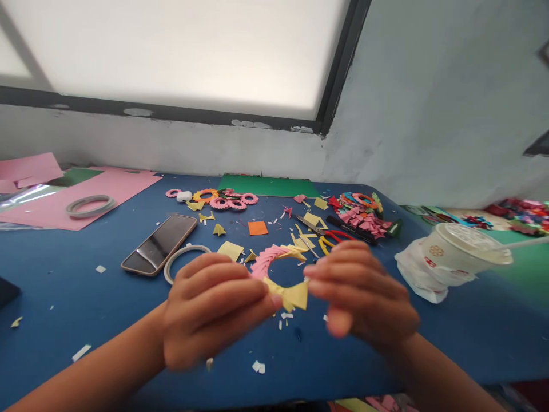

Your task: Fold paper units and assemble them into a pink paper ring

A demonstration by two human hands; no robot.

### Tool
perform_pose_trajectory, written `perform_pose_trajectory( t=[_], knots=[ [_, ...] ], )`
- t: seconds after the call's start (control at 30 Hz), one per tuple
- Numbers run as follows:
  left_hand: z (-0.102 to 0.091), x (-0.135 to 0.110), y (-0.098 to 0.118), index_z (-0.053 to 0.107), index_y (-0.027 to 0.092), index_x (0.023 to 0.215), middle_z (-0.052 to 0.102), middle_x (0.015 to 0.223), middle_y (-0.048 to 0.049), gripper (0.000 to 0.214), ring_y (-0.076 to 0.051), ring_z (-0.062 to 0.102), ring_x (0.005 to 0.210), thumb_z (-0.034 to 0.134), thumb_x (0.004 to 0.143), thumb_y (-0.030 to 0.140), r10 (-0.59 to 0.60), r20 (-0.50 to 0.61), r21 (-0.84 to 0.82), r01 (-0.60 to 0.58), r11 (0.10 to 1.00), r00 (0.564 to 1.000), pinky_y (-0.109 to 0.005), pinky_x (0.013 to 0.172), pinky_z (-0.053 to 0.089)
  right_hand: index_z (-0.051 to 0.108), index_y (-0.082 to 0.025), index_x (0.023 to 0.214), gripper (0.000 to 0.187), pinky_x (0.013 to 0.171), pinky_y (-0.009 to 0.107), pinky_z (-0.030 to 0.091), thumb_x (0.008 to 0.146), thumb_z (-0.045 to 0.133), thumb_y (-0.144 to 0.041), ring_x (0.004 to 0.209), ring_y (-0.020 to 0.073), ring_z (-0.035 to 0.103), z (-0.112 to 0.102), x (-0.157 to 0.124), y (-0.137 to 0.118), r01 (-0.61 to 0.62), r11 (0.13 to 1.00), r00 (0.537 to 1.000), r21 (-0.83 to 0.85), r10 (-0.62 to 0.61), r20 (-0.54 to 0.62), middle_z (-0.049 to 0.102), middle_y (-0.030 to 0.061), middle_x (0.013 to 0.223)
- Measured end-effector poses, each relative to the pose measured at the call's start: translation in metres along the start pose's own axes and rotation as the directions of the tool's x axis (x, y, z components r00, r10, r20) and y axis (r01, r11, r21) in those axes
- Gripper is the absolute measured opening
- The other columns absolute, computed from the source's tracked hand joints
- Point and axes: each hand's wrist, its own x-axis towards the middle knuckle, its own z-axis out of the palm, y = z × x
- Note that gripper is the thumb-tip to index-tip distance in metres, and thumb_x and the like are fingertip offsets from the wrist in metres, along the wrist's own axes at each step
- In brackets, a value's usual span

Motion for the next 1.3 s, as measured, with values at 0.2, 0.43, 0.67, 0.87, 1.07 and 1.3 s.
perform_pose_trajectory(
  t=[0.2, 0.43, 0.67, 0.87, 1.07, 1.3],
  knots=[
    [0.007, 0.014, -0.021, 0.058, 0.018, 0.083, 0.066, 0.073, -0.0002, 0.008, -0.011, 0.064, 0.065, 0.062, 0.077, 0.014, 0.119, -0.101, -0.004, -0.12, 0.993, 0.988, -0.023, 0.059, 0.056, 0.066, -0.018, 0.089, 0.016, 0.067, 0.029, 0.05, 0.085, 0.051, -0.023, 0.075, 0.0169, 0.064, 0.004, -0.023, 0.062, -0.544, 0.78, 0.761, -0.309, 0.614, 0.21, 0.069, 0.004, 0.084],
    [0.011, 0.012, -0.026, 0.059, 0.015, 0.081, 0.067, 0.069, -0.0012, 0.013, -0.01, 0.064, 0.061, 0.068, 0.072, 0.012, 0.139, -0.11, -0.044, -0.144, 0.989, 0.984, -0.016, 0.054, 0.055, 0.07, -0.015, 0.072, 0.015, 0.049, 0.019, 0.041, 0.078, 0.058, -0.02, 0.057, 0.0125, 0.062, 0.012, -0.063, 0.104, -0.452, 0.779, 0.609, -0.434, 0.625, 0.488, 0.068, 0.0053, 0.072],
    [0.005, 0.012, -0.027, 0.063, 0.014, 0.077, 0.071, 0.075, -0.0038, 0.007, -0.014, 0.068, 0.072, 0.068, 0.073, 0.011, 0.286, -0.01, -0.018, -0.287, 0.958, 0.958, -0.021, 0.061, 0.059, 0.061, -0.016, 0.057, 0.022, 0.038, 0.018, 0.032, 0.078, 0.057, -0.018, 0.043, 0.0091, 0.055, 0.013, -0.053, 0.093, -0.485, 0.812, 0.657, -0.325, 0.584, 0.477, 0.061, 0.0, 0.05],
    [0.001, 0.011, -0.035, 0.065, 0.016, 0.081, 0.071, 0.082, -0.0021, 0.008, -0.014, 0.067, 0.082, 0.067, 0.074, 0.011, 0.322, 0.012, 0.058, -0.322, 0.945, 0.947, -0.021, 0.068, 0.059, 0.061, -0.02, 0.1, 0.017, 0.052, 0.019, 0.051, 0.085, 0.053, -0.023, 0.059, 0.0103, 0.063, -0.006, -0.015, 0.057, -0.625, 0.779, 0.746, 0.055, 0.575, 0.335, 0.068, -0.0011, 0.069],
    [-0.001, 0.007, -0.043, 0.066, 0.015, 0.088, 0.071, 0.087, -0.0016, 0.013, -0.015, 0.066, 0.088, 0.067, 0.075, 0.012, 0.371, 0.036, 0.13, -0.373, 0.919, 0.928, -0.022, 0.07, 0.058, 0.066, -0.025, 0.101, 0.025, 0.036, 0.013, 0.04, 0.08, 0.059, -0.014, 0.04, 0.0047, 0.052, -0.016, 0.006, 0.006, -0.733, 0.482, 0.68, 0.48, 0.494, 0.542, 0.069, -0.0019, 0.063],
    [-0.001, 0.008, -0.038, 0.067, 0.018, 0.087, 0.072, 0.086, 0.0022, 0.011, -0.013, 0.067, 0.084, 0.066, 0.076, 0.013, 0.354, 0.066, 0.189, -0.36, 0.913, 0.933, -0.021, 0.066, 0.057, 0.072, -0.019, 0.092, 0.02, 0.037, 0.017, 0.039, 0.076, 0.061, -0.022, 0.042, 0.0063, 0.047, -0.006, 0.01, -0.01, -0.878, 0.432, 0.46, 0.206, 0.64, 0.615, 0.064, 0.0018, 0.056]
  ],
)
